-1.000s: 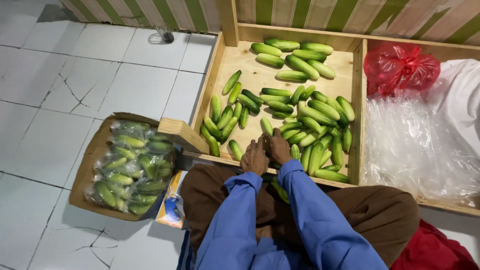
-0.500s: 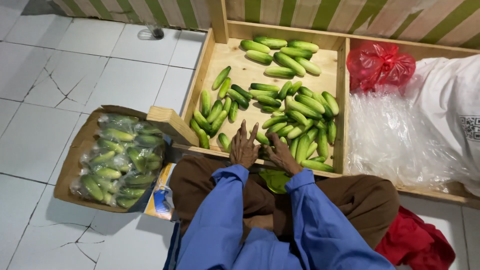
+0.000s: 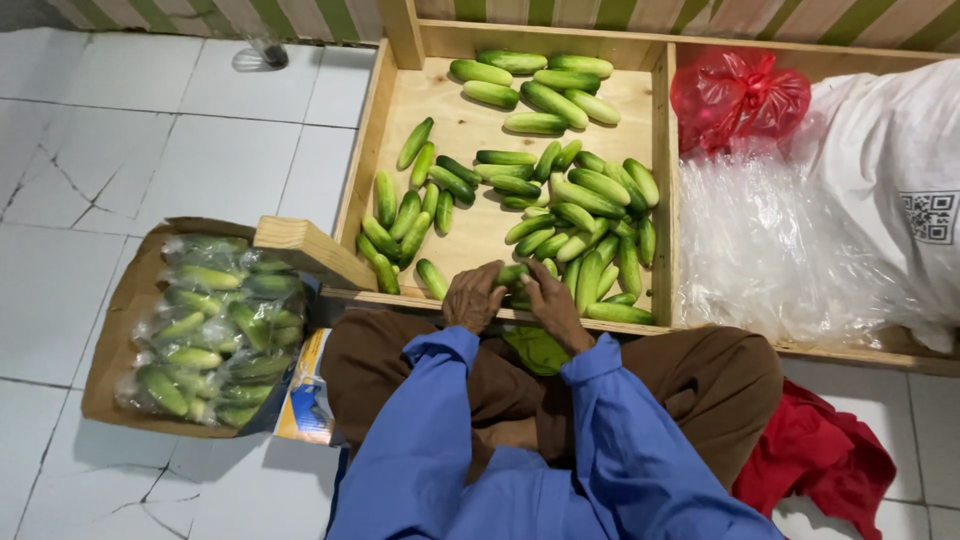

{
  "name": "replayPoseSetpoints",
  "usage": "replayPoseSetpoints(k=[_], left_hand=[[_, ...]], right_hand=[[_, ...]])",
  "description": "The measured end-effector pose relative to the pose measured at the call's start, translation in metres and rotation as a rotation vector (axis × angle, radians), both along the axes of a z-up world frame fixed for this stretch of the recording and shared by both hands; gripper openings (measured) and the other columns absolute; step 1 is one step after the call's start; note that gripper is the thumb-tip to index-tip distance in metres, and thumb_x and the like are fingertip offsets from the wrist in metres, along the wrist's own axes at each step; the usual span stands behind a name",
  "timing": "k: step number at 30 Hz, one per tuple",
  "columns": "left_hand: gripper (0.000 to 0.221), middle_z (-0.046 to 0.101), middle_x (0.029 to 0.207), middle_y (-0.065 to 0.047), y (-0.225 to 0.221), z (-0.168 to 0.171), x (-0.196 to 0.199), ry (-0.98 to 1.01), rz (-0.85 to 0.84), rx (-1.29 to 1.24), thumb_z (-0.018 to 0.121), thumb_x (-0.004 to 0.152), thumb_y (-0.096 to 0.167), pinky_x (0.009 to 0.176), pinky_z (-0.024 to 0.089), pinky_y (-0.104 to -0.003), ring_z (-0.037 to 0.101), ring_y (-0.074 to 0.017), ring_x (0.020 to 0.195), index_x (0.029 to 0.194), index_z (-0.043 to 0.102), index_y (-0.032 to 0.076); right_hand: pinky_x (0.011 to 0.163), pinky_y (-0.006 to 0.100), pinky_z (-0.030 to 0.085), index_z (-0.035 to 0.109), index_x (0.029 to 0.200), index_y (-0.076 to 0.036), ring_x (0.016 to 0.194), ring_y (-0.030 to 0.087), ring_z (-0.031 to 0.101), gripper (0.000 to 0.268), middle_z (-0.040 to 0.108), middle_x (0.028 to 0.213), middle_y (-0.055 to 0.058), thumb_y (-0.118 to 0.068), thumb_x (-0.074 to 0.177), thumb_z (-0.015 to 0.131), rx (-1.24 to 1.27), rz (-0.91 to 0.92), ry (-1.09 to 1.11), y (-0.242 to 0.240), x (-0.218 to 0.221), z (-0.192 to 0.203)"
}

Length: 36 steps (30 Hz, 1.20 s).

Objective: Picking up individual cucumbers, placing them into small plastic bags, and then into a cardboard box.

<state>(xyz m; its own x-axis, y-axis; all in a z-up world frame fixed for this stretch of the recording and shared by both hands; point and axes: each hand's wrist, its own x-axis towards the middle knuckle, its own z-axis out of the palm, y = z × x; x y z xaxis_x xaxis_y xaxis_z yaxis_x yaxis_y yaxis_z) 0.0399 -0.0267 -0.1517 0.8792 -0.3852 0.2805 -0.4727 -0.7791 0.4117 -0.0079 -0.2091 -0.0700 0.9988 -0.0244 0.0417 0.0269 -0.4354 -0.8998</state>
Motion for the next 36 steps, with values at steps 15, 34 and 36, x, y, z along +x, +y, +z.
replayPoseSetpoints(k=[15,34,36], left_hand=[[0.047,0.06,0.114,-0.006,-0.005,0.037,-0.012,0.081,0.151,-0.126,0.057,0.102,0.04,0.081,0.055,-0.045,0.072,-0.0334,0.092,0.139,0.054,0.012],[0.043,0.07,0.089,-0.013,-0.041,0.113,-0.048,0.5,0.39,-1.55,0.054,0.103,0.03,0.055,0.052,-0.023,0.066,-0.0141,0.067,0.139,0.055,0.006],[0.04,0.068,0.081,-0.012,-0.054,0.124,-0.063,0.565,0.384,-1.653,0.054,0.103,0.028,0.048,0.048,-0.022,0.064,-0.0146,0.059,0.136,0.059,0.004]], right_hand=[[0.09,0.047,0.049,0.056,0.139,-0.015,0.108,0.031,0.064,0.058,0.067,0.115,0.01,-0.022,0.084,0.072,-1.086,0.295,0.217,-0.012,-0.087,-0.098],[0.098,0.046,0.053,0.064,0.131,-0.005,0.111,0.03,0.065,0.042,0.068,0.116,0.022,-0.006,0.089,0.067,0.276,-0.485,-0.143,-0.021,-0.1,0.017],[0.096,0.046,0.054,0.065,0.13,-0.003,0.107,0.029,0.067,0.041,0.069,0.112,0.022,-0.002,0.089,0.066,0.271,-0.56,-0.224,-0.012,-0.104,0.037]])
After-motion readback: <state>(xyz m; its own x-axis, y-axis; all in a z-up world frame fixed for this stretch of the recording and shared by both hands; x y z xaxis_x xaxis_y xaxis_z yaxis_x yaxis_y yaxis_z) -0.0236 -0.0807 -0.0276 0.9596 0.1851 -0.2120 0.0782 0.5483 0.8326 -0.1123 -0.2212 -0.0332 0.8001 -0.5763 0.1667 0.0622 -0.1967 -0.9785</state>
